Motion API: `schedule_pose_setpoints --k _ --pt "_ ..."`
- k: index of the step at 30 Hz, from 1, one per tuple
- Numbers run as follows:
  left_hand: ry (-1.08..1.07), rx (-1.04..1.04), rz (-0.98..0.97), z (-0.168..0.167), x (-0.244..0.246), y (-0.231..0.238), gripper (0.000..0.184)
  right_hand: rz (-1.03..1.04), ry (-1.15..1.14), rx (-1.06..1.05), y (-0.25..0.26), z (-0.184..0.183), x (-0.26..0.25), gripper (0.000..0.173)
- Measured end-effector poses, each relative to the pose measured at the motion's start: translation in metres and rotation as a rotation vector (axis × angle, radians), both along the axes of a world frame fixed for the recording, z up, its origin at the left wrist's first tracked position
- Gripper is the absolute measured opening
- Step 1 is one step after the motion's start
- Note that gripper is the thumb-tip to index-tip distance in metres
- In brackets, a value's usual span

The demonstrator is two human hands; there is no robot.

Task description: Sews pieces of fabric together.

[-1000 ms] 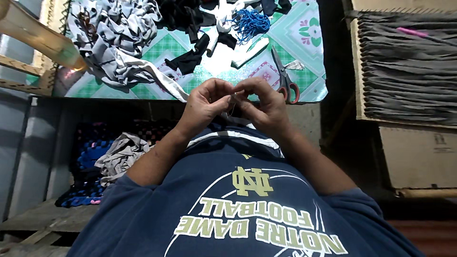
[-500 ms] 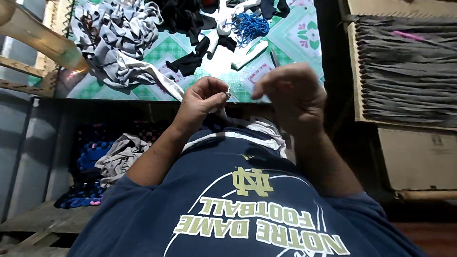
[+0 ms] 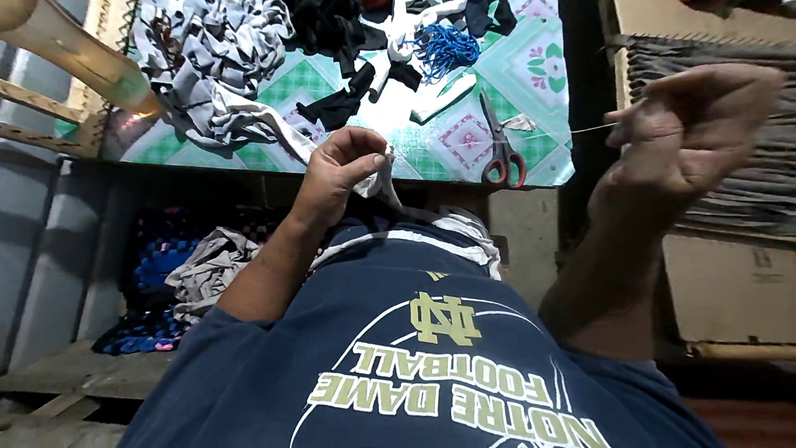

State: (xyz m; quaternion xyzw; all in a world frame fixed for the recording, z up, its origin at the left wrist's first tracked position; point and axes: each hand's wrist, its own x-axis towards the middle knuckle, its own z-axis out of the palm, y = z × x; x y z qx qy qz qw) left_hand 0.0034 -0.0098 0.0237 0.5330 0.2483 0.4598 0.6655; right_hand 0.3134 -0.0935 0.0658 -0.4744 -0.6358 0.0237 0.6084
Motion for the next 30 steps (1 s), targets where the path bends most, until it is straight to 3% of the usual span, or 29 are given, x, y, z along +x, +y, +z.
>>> schedule_pose_setpoints --k 6,10,30 --pt "-0.030 0.004 -0.054 0.004 0.008 -0.008 0.020 0.303 -0.056 -0.160 0.011 -0.024 -0.053 0.016" --pt "-0.023 0.022 -0.069 0.007 0.009 -0.011 0.021 0.400 -0.012 -0.209 0.020 -0.036 -0.082 0.012" --pt "-0.005 0.067 -0.113 0.009 0.009 -0.014 0.020 0.408 0.000 -0.257 0.016 -0.039 -0.095 0.015"
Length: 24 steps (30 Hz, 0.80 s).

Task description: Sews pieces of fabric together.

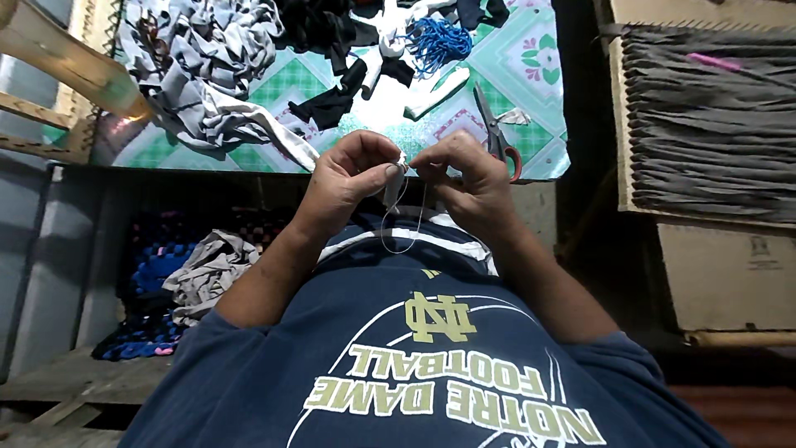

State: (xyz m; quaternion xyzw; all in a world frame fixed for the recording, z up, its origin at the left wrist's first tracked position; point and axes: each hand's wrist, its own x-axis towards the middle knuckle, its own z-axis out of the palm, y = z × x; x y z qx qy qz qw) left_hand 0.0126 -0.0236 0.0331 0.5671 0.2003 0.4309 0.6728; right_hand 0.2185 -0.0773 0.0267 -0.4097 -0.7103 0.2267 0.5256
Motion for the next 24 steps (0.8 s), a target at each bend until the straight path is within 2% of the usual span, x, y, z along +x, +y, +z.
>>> schedule_pose_setpoints --k 17,24 --pt "0.089 0.074 0.003 0.0006 0.0018 -0.0033 0.020 0.016 -0.002 0.011 -0.0011 0.0018 -0.0030 0.012" --pt "0.119 0.110 0.060 0.0014 0.0054 -0.0032 0.019 -0.004 0.018 -0.007 0.0011 -0.0001 -0.0090 0.015"
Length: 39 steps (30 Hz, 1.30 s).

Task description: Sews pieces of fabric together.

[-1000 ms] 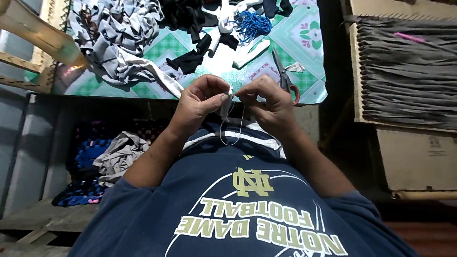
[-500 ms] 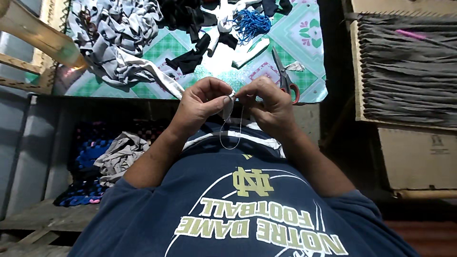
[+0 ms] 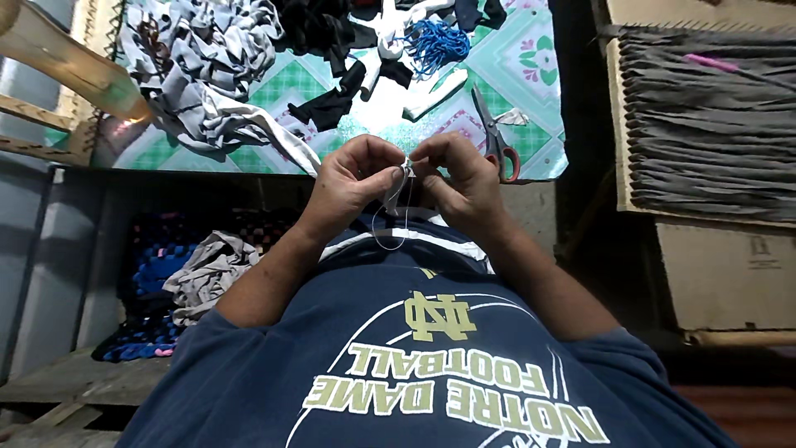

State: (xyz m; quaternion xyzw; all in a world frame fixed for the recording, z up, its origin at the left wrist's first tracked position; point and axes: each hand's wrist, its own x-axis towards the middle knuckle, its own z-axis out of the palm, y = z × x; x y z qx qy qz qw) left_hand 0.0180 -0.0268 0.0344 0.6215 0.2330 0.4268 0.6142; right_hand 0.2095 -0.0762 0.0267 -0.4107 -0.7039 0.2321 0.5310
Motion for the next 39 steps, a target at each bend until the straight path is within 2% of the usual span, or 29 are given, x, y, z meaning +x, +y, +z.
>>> schedule_pose_setpoints --k 6,10,19,26,34,39 --pt "0.065 0.153 0.070 -0.001 0.004 -0.001 0.018 0.056 0.012 -0.011 -0.001 0.003 -0.002 0.022" --pt "0.109 0.207 0.093 -0.004 0.003 -0.001 0.017 -0.005 -0.108 0.037 0.002 0.000 -0.004 0.015" --pt "0.230 0.320 0.160 -0.009 0.001 -0.001 0.015 -0.172 -0.404 0.184 0.004 -0.002 -0.009 0.013" --pt "0.213 0.364 0.189 -0.011 0.001 0.000 0.016 -0.164 -0.346 0.234 0.002 0.003 -0.002 0.018" --pt "0.231 0.422 0.185 -0.011 0.002 -0.002 0.017 -0.171 -0.504 0.306 0.004 0.001 -0.006 0.014" --pt "0.226 0.423 0.158 -0.012 0.003 -0.003 0.016 -0.129 -0.375 0.435 0.002 -0.001 -0.012 0.014"
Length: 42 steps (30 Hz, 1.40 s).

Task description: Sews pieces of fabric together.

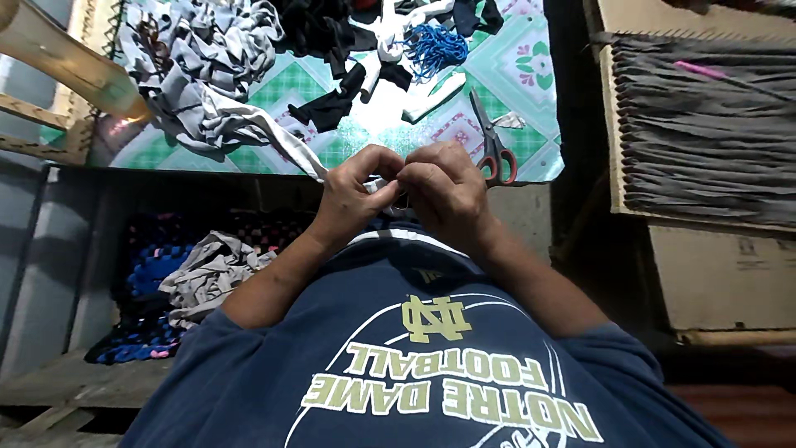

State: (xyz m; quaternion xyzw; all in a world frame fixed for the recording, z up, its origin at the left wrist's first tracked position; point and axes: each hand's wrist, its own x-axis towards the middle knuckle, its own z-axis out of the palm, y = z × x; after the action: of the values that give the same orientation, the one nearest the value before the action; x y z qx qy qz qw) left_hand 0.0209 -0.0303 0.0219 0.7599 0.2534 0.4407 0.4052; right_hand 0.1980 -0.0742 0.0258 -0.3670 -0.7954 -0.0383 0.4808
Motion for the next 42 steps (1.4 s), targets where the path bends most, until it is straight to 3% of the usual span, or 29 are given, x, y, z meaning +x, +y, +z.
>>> schedule_pose_setpoints --k 6,12,15,20,25,33,38,42 --pt "-0.049 -0.011 0.080 -0.004 0.000 0.006 0.017 0.139 0.106 -0.082 -0.013 0.013 -0.009 0.013" --pt "-0.221 -0.041 0.135 -0.003 -0.002 0.011 0.019 0.440 0.379 -0.602 -0.028 0.011 -0.008 0.013" --pt "-0.277 -0.027 0.124 -0.003 0.000 0.012 0.019 0.423 0.577 -0.775 -0.028 0.008 -0.010 0.016" --pt "-0.293 0.025 0.118 -0.002 0.002 0.010 0.019 0.307 0.768 -0.811 -0.018 0.008 -0.013 0.025" --pt "-0.256 0.125 0.117 -0.002 0.002 0.010 0.018 0.322 0.873 -0.868 -0.016 0.011 -0.018 0.027" --pt "-0.245 0.181 0.117 -0.004 0.002 0.008 0.017 0.310 0.924 -0.852 -0.012 0.007 -0.017 0.028" --pt "-0.243 0.160 0.123 -0.005 0.000 0.007 0.016 0.302 0.953 -0.813 -0.010 0.004 -0.014 0.039" --pt "-0.242 0.135 0.119 -0.006 0.000 0.007 0.017 0.308 1.028 -0.777 -0.010 0.005 -0.010 0.025"
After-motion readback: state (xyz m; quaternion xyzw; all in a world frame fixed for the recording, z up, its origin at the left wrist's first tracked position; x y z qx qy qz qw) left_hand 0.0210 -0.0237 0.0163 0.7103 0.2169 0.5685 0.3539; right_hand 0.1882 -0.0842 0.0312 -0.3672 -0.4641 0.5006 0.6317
